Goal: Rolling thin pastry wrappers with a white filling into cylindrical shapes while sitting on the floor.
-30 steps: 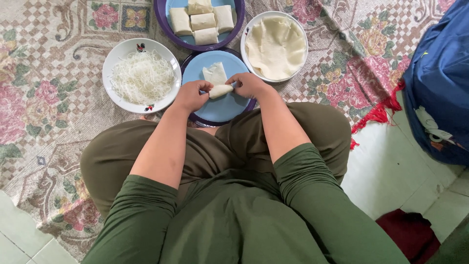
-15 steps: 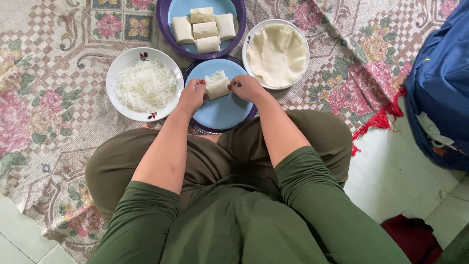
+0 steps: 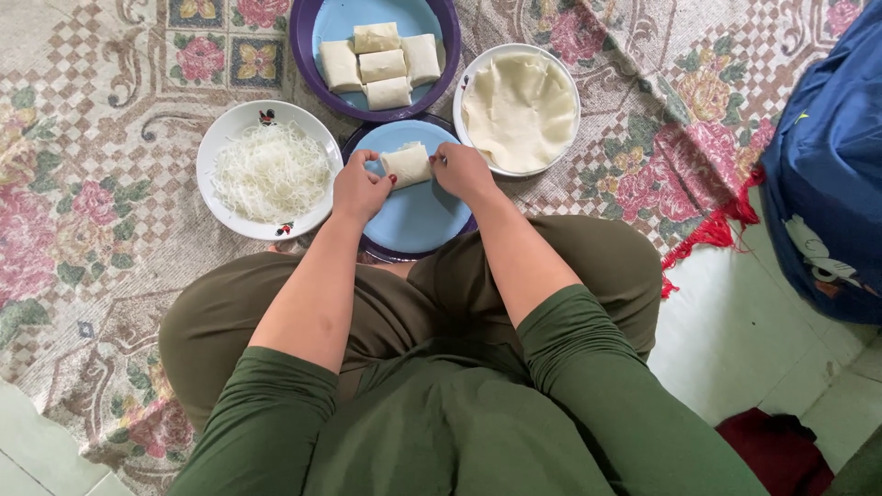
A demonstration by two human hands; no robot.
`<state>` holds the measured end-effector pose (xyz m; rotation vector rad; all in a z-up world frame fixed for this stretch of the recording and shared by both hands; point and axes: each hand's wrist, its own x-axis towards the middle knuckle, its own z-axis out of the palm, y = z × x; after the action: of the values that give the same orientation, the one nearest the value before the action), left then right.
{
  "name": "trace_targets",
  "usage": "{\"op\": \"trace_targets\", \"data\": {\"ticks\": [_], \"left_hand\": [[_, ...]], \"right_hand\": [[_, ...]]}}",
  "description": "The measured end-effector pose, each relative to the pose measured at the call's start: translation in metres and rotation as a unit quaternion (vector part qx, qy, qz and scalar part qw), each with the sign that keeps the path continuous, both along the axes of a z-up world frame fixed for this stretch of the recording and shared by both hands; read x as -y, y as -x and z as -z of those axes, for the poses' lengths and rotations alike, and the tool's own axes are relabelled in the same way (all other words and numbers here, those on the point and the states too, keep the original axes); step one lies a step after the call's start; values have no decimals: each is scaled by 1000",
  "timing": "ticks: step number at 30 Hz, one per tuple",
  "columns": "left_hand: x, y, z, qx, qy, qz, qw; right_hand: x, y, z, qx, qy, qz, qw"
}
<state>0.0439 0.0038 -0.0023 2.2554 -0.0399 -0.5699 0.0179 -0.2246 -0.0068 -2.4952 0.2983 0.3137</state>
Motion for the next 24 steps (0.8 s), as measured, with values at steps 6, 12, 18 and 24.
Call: {"op": "trace_targets", "data": {"ticks": [6,12,18,24], "left_hand": [[6,-5,22,46,-53,-43,997],[15,-9,34,91,-66,-30,993],[8,-26,46,2,-62,-24,998],[9,-32,27,43,-42,60,996]], "right_hand": [[-18,0,-25,62,-28,8,998],[-31,-12,2,8,-6,3,1000],[-19,-15,17,-25,-89,18,996],[-21,-15,-22,-48,-113,3,992]]}}
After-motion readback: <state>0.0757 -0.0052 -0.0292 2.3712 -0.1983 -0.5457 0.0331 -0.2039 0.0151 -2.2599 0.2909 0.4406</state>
